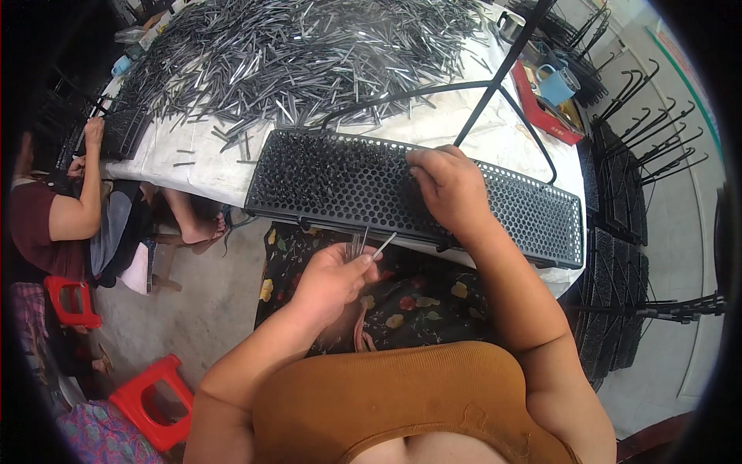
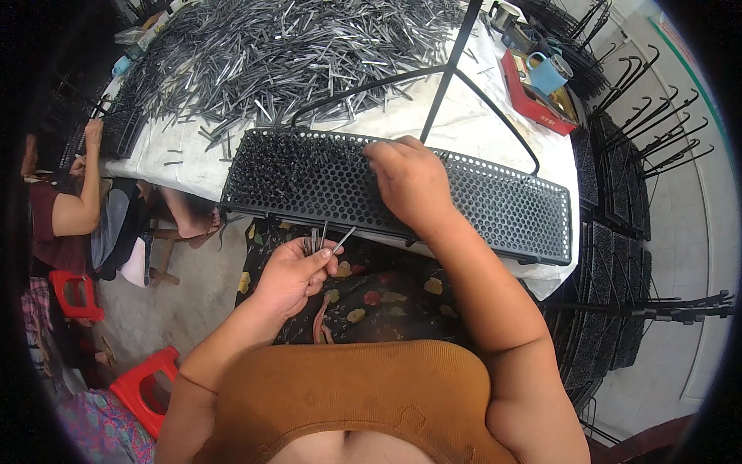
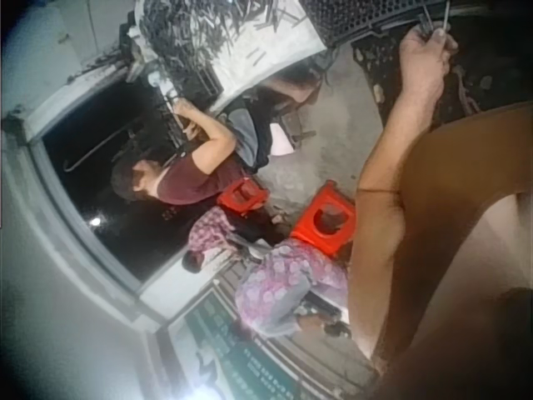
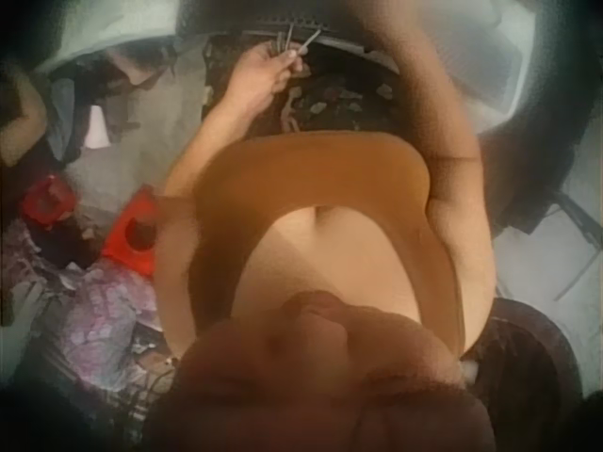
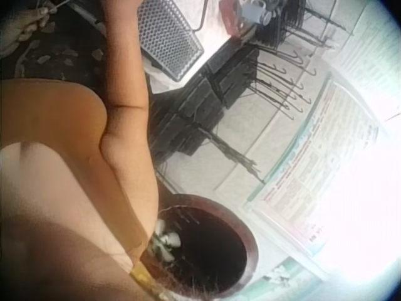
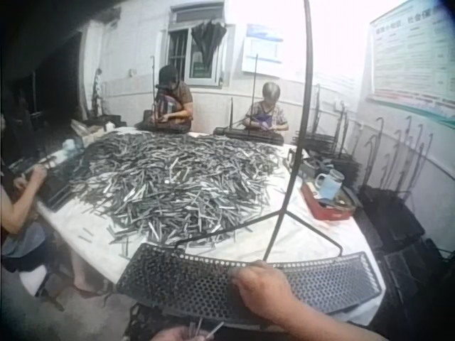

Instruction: The person inserts small metal pins into a perforated metal grid by hand, filling the holes in the template.

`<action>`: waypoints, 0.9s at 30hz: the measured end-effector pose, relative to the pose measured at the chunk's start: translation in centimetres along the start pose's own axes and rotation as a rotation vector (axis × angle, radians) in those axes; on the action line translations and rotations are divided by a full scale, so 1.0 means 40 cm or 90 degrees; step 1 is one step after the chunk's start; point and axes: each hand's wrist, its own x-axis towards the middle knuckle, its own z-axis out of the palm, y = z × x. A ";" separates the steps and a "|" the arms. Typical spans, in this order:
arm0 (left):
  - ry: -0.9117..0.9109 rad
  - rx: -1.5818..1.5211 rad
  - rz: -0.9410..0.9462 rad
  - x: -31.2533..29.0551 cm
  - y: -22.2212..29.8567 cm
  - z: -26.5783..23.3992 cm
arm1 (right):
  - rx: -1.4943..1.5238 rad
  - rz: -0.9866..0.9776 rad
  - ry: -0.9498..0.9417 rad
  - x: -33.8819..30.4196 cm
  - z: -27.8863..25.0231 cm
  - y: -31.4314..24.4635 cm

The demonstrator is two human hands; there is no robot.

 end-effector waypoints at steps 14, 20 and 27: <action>0.008 0.000 0.002 -0.004 0.002 -0.004 | -0.046 -0.005 -0.019 -0.003 0.021 0.024; 0.013 -0.006 0.002 -0.005 0.004 -0.003 | -0.029 0.016 -0.005 -0.011 0.008 0.026; 0.007 -0.008 0.004 -0.001 0.004 -0.002 | -0.007 0.004 -0.006 -0.017 0.006 0.044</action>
